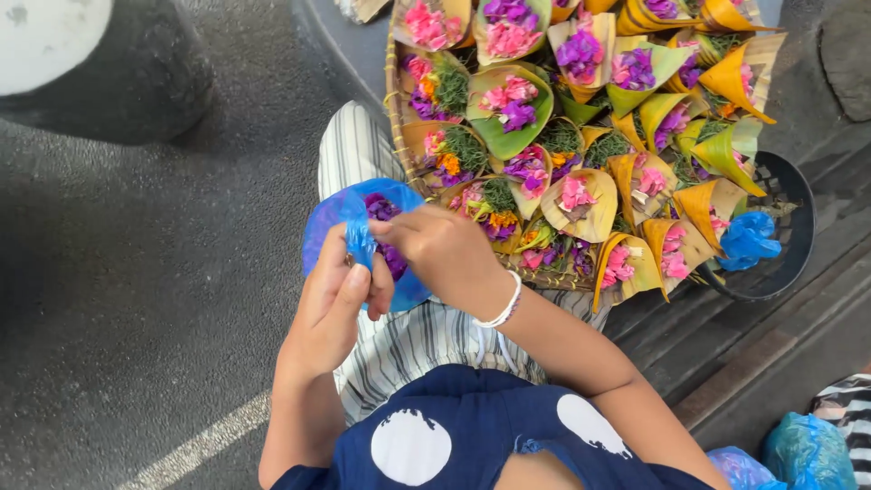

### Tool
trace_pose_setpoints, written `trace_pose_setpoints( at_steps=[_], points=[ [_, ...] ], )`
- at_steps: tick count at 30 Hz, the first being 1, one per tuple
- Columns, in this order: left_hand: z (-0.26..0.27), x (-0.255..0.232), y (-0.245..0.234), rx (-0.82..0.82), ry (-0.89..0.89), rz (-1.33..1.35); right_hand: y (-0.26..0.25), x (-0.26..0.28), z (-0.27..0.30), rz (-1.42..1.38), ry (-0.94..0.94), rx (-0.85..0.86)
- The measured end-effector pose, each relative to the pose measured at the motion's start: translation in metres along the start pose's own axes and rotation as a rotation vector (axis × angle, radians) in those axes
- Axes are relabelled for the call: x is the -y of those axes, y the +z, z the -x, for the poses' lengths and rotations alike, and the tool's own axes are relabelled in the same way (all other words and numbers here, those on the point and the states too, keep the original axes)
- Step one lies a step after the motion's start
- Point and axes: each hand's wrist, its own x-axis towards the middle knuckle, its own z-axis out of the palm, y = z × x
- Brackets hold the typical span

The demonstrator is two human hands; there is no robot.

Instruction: Filling leaf cones with purple flower petals from a plastic bag.

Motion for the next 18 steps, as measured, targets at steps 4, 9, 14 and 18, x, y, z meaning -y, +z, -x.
trace_pose_setpoints(
  at_steps=[4,9,14,18],
  points=[
    [-0.002,-0.003,0.005,0.007,-0.004,-0.014,0.005,-0.018,0.003,-0.238,0.069,0.015],
    [-0.004,-0.009,0.005,-0.044,-0.019,-0.052,-0.064,-0.026,0.025,-0.691,0.314,0.024],
    [-0.008,-0.003,0.003,-0.045,-0.022,-0.073,-0.12,-0.064,0.094,-0.547,0.532,-0.294],
    [-0.012,-0.002,0.006,-0.039,-0.015,-0.077,-0.14,-0.08,0.11,-0.185,0.803,-0.232]
  ],
)
